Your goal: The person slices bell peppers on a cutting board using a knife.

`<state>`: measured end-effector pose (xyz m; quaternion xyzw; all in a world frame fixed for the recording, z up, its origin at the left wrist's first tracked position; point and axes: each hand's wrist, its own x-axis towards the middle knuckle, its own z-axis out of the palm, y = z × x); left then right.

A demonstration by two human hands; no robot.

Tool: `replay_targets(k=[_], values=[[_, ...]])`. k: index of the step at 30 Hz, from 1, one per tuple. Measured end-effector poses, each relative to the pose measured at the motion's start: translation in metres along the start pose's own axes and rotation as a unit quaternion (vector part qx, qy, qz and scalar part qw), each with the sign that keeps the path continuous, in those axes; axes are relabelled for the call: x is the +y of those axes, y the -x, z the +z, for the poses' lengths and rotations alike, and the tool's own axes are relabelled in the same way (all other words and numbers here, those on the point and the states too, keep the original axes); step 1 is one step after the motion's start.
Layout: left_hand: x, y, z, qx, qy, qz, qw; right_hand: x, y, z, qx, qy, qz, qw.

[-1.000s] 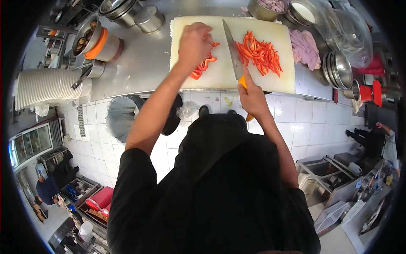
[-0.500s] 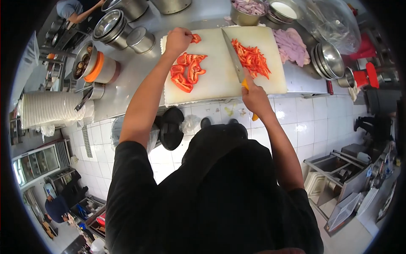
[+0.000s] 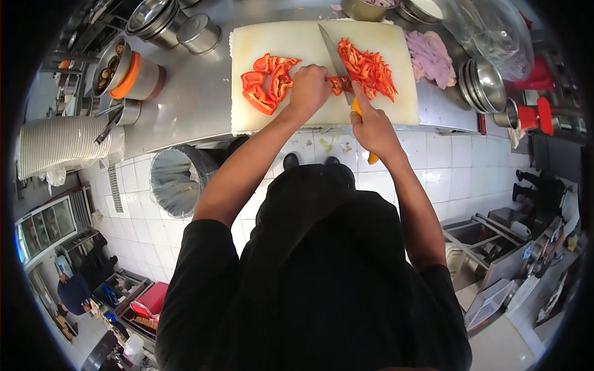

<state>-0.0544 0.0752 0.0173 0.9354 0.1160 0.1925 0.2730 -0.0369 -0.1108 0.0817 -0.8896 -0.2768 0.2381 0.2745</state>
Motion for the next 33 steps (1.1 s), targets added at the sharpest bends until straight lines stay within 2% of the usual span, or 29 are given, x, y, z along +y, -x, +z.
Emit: replay_targets(k=[3, 7, 10, 13, 14, 17, 21, 24, 29, 33], values=[[-0.001, -0.001, 0.001, 0.004, -0.007, 0.012, 1.0, -0.009, 0.001, -0.008, -0.02, 0.026, 0.011, 0.999], [0.003, 0.002, 0.001, -0.018, 0.017, -0.016, 1.0, -0.017, 0.002, -0.008, -0.026, 0.043, 0.025, 0.998], [0.003, 0.005, 0.003, -0.02, 0.015, -0.022, 0.999, -0.013, -0.01, 0.011, -0.022, 0.033, 0.026, 0.999], [0.0, 0.011, 0.004, -0.009, 0.022, -0.019, 1.0, 0.011, -0.044, 0.023, 0.045, 0.032, -0.039, 0.998], [-0.001, 0.012, 0.005, -0.004, 0.029, -0.014, 0.999, 0.033, -0.063, 0.033, 0.149, 0.001, -0.191, 0.97], [-0.001, 0.012, 0.008, 0.025, 0.044, -0.006, 0.999, -0.006, -0.055, -0.005, -0.034, -0.084, 0.022, 0.996], [-0.002, 0.013, 0.01, 0.048, 0.05, -0.007, 0.998, -0.012, -0.023, -0.01, -0.021, 0.022, -0.015, 0.999], [0.003, 0.014, 0.007, 0.026, 0.079, -0.032, 0.996, -0.015, -0.01, 0.003, -0.003, 0.053, -0.016, 0.998], [-0.001, 0.014, 0.007, 0.034, 0.064, -0.02, 0.997, 0.003, -0.051, 0.02, 0.012, -0.012, -0.04, 0.999], [0.0, 0.016, 0.011, 0.061, 0.064, -0.006, 0.996, -0.03, -0.038, -0.021, -0.072, -0.102, 0.062, 0.99]])
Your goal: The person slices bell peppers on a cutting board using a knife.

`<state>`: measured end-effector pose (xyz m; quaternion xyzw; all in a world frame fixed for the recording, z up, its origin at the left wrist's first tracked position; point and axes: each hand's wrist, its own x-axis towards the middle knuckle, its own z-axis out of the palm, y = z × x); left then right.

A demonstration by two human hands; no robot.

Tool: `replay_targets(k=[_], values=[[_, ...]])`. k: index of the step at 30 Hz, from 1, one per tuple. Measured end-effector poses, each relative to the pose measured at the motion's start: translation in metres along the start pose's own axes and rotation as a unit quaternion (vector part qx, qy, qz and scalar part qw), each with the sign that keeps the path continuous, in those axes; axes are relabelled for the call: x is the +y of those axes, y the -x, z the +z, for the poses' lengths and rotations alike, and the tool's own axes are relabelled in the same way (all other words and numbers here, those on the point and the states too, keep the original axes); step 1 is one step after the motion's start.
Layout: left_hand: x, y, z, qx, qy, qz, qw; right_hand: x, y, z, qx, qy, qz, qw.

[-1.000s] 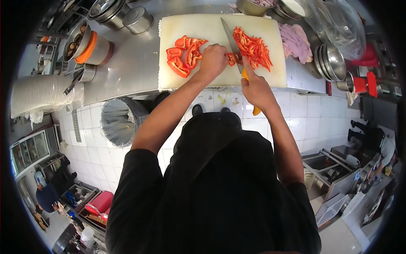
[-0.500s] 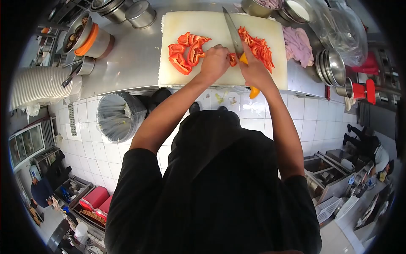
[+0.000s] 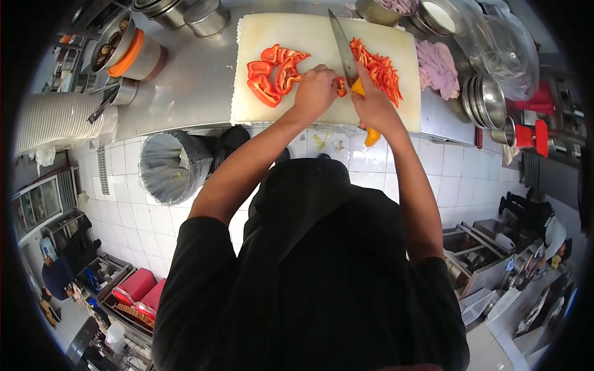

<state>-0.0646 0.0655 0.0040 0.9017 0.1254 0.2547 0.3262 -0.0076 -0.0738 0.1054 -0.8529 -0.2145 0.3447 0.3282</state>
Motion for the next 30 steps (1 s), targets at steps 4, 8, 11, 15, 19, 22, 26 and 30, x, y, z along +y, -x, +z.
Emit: replay_targets(k=[4, 8, 11, 15, 19, 22, 26, 30], values=[[0.001, 0.001, 0.0, -0.002, 0.008, -0.006, 1.0, -0.002, 0.033, -0.002, -0.009, 0.069, -0.014, 0.997], [0.002, 0.001, -0.001, -0.009, 0.019, -0.015, 1.0, 0.021, 0.026, 0.031, 0.043, 0.109, -0.038, 0.992], [0.001, 0.003, 0.0, -0.011, 0.02, -0.009, 1.0, 0.033, -0.003, 0.041, 0.084, 0.11, -0.089, 0.986], [0.0, 0.003, 0.001, 0.019, 0.001, 0.006, 1.0, 0.027, -0.019, 0.015, 0.039, 0.007, -0.054, 0.998], [-0.001, 0.002, 0.002, 0.01, 0.009, 0.002, 1.0, -0.002, 0.015, -0.005, -0.011, 0.027, 0.001, 1.0], [0.0, 0.003, -0.001, -0.002, 0.02, -0.009, 1.0, -0.009, 0.04, 0.002, -0.012, 0.06, 0.005, 0.998], [0.003, 0.004, -0.002, -0.013, 0.027, -0.016, 0.999, 0.016, 0.039, 0.027, 0.04, 0.119, -0.051, 0.991], [0.001, 0.004, -0.001, -0.006, 0.008, -0.01, 1.0, 0.037, 0.022, 0.046, 0.09, 0.141, -0.109, 0.98]])
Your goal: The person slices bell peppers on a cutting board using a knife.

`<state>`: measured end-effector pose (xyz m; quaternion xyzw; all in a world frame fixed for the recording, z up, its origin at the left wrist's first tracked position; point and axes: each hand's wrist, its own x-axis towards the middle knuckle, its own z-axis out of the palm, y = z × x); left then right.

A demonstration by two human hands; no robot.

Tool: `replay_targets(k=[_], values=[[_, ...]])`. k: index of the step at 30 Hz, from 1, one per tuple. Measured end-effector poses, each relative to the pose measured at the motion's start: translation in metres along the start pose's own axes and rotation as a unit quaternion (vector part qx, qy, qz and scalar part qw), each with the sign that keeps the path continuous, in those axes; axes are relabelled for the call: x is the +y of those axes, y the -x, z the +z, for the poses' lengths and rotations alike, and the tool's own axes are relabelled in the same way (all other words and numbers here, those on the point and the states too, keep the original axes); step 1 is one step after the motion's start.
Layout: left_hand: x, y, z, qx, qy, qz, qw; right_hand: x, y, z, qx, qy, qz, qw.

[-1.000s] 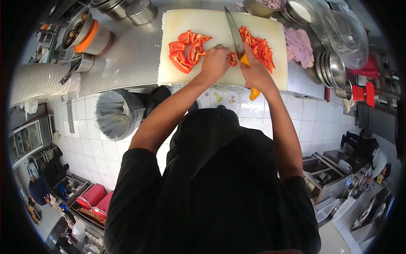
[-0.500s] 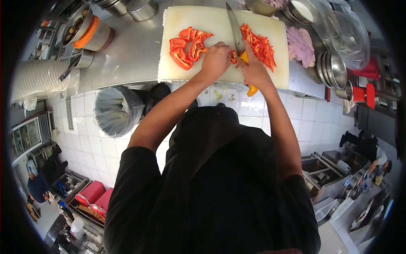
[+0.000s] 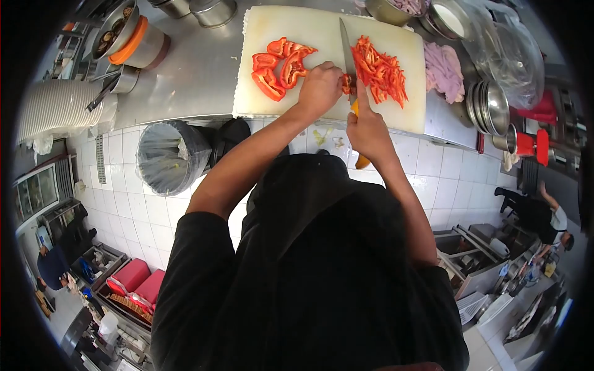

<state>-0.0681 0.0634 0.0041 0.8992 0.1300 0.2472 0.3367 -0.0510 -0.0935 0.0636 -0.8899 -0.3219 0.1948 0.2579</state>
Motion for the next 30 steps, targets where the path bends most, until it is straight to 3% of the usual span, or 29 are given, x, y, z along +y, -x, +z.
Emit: replay_targets(k=[4, 7, 13, 20, 30], values=[[-0.004, -0.001, -0.001, 0.003, 0.014, 0.002, 1.0, 0.003, -0.026, 0.002, -0.033, -0.061, 0.043, 0.997], [-0.003, -0.002, 0.0, 0.007, 0.017, 0.004, 1.0, 0.005, -0.038, -0.017, -0.059, -0.2, 0.079, 0.975], [-0.004, -0.003, -0.003, 0.0, 0.003, -0.017, 1.0, -0.019, -0.028, -0.062, -0.107, -0.124, 0.111, 0.98], [-0.003, -0.008, -0.008, -0.008, 0.018, -0.004, 1.0, -0.042, 0.011, -0.061, -0.122, -0.07, 0.14, 0.98], [-0.006, -0.01, -0.002, -0.03, -0.018, -0.02, 0.999, -0.022, 0.013, -0.024, -0.051, -0.009, 0.057, 0.997]])
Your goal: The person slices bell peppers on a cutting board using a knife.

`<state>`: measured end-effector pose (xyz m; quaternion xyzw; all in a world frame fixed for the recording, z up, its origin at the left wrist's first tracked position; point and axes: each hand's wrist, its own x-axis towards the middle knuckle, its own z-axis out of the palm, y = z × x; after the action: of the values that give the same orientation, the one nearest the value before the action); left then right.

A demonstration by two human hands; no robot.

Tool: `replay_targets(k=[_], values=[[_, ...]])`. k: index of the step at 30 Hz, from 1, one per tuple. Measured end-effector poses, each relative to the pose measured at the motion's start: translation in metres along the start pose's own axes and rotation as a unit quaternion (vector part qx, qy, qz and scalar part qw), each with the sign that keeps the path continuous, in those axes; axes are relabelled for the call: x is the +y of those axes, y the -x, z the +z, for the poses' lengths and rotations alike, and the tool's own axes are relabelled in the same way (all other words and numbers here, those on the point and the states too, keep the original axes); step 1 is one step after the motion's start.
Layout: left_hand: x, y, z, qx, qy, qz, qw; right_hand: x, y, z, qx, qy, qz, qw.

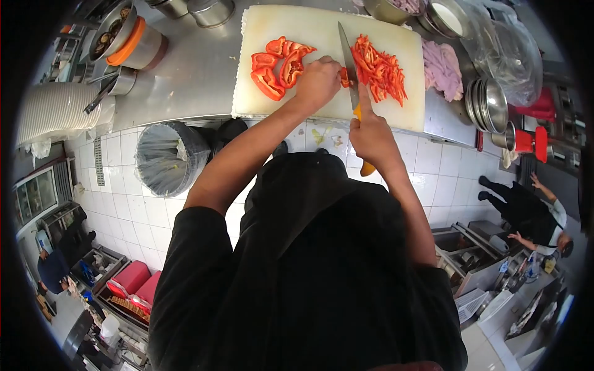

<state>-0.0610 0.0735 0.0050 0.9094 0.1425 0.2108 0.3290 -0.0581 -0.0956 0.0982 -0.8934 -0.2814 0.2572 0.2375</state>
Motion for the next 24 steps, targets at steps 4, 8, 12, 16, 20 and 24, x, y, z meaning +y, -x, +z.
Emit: replay_targets(k=[4, 8, 12, 16, 20, 24], values=[[-0.004, 0.0, 0.003, 0.007, 0.003, 0.015, 1.0, 0.016, -0.029, 0.02, 0.041, 0.003, -0.031, 0.999], [-0.004, 0.003, 0.002, 0.015, -0.002, 0.031, 0.999, 0.038, -0.07, 0.017, 0.028, -0.062, -0.029, 0.997], [-0.003, 0.003, 0.001, 0.004, 0.0, 0.034, 0.999, -0.009, -0.042, -0.031, -0.047, -0.107, 0.055, 0.992], [-0.005, 0.003, 0.003, -0.001, -0.014, 0.042, 0.999, -0.032, -0.007, -0.038, -0.071, -0.084, 0.077, 0.991], [-0.005, 0.001, 0.005, 0.002, -0.021, 0.046, 0.999, -0.012, -0.008, -0.01, -0.035, -0.014, 0.043, 0.998], [-0.005, 0.003, 0.006, 0.008, -0.009, 0.039, 0.999, 0.004, -0.022, 0.019, 0.042, 0.028, -0.027, 0.998]])
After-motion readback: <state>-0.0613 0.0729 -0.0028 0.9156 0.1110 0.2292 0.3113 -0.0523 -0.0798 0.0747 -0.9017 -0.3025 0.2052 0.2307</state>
